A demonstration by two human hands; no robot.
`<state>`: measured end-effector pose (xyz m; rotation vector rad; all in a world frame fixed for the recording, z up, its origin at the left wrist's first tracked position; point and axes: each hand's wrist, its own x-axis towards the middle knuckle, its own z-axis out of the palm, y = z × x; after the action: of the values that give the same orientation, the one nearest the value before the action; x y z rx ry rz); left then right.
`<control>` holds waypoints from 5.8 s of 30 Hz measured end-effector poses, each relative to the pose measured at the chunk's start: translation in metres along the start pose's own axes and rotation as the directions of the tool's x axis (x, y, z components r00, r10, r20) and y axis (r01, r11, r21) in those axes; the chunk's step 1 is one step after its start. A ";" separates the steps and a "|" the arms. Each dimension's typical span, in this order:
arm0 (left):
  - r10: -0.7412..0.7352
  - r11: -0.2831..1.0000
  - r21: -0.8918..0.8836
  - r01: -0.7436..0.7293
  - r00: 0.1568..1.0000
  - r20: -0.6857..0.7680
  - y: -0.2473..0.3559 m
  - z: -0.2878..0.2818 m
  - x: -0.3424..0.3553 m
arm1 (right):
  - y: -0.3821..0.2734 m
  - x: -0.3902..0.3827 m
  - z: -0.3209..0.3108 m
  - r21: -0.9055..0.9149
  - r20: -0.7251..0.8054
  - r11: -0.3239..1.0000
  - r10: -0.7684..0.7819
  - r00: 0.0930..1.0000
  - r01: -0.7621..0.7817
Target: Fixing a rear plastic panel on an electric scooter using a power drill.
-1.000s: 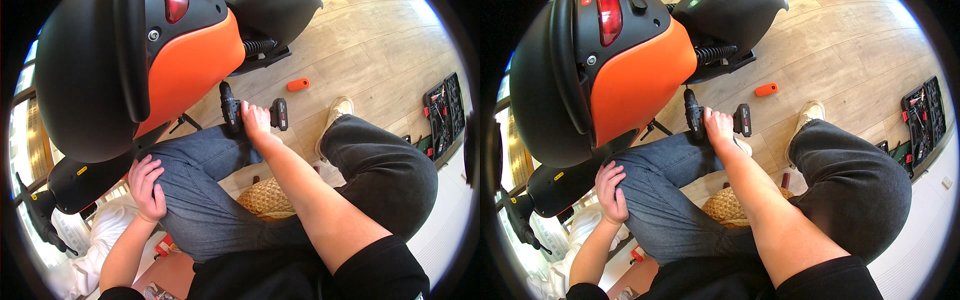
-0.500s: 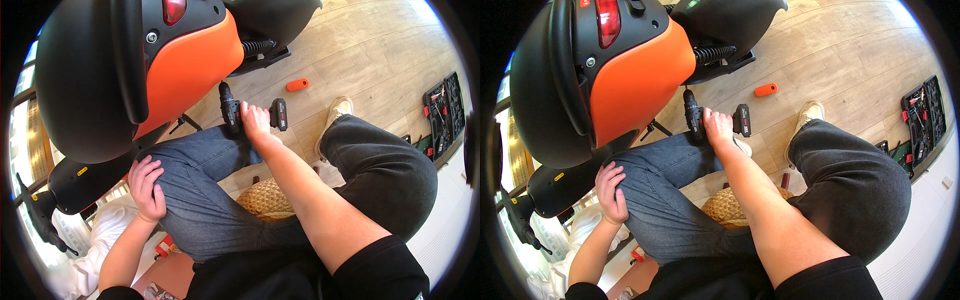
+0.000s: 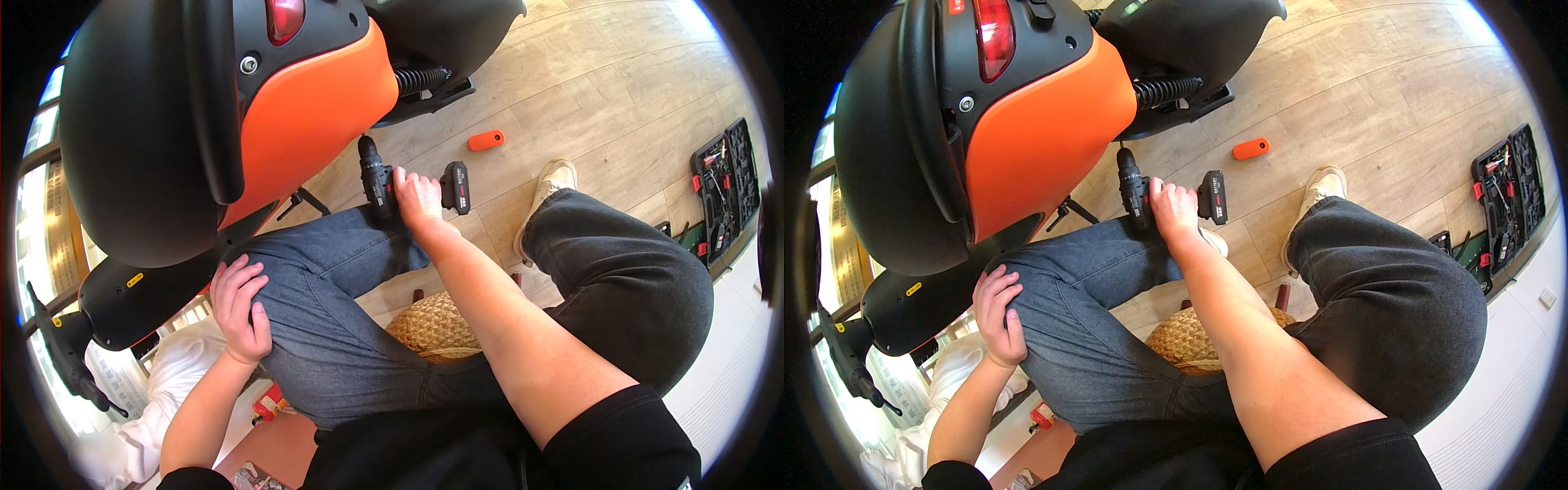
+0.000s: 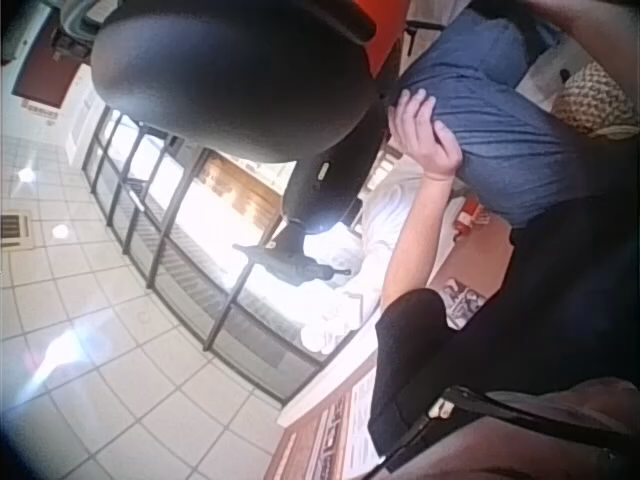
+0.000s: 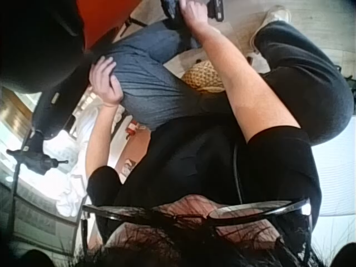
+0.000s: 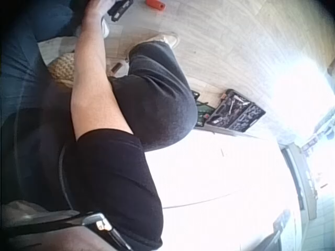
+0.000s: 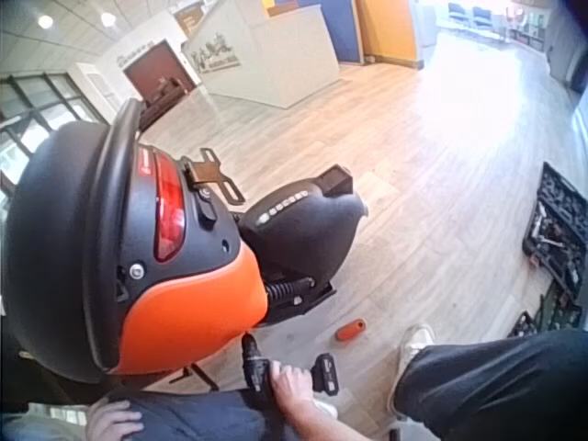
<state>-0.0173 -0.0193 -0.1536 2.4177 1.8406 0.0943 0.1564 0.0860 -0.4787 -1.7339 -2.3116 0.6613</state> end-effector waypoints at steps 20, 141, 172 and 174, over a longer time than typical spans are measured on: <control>0.010 1.000 0.007 -0.010 1.000 0.013 0.000 0.000 -0.001 | -0.002 0.000 0.004 0.014 0.004 1.000 0.005 1.000 -0.005; -0.531 -0.846 -0.437 -0.305 0.554 0.641 0.096 0.374 0.300 | 0.076 -0.042 -0.027 0.342 0.486 0.911 0.040 0.873 -0.231; -0.241 -0.900 -0.430 -0.075 0.907 0.346 0.052 0.364 0.279 | 0.130 -0.050 0.040 -0.028 0.405 0.917 0.374 0.834 -0.398; -0.258 -0.874 -0.480 -0.068 0.904 0.342 0.049 0.362 0.277 | 0.130 -0.049 0.045 -0.042 0.405 0.920 0.372 0.835 -0.390</control>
<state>0.1436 0.2192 -0.5109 0.0313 0.6141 1.4109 0.2659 0.0577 -0.5708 -2.2452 -2.1671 1.2402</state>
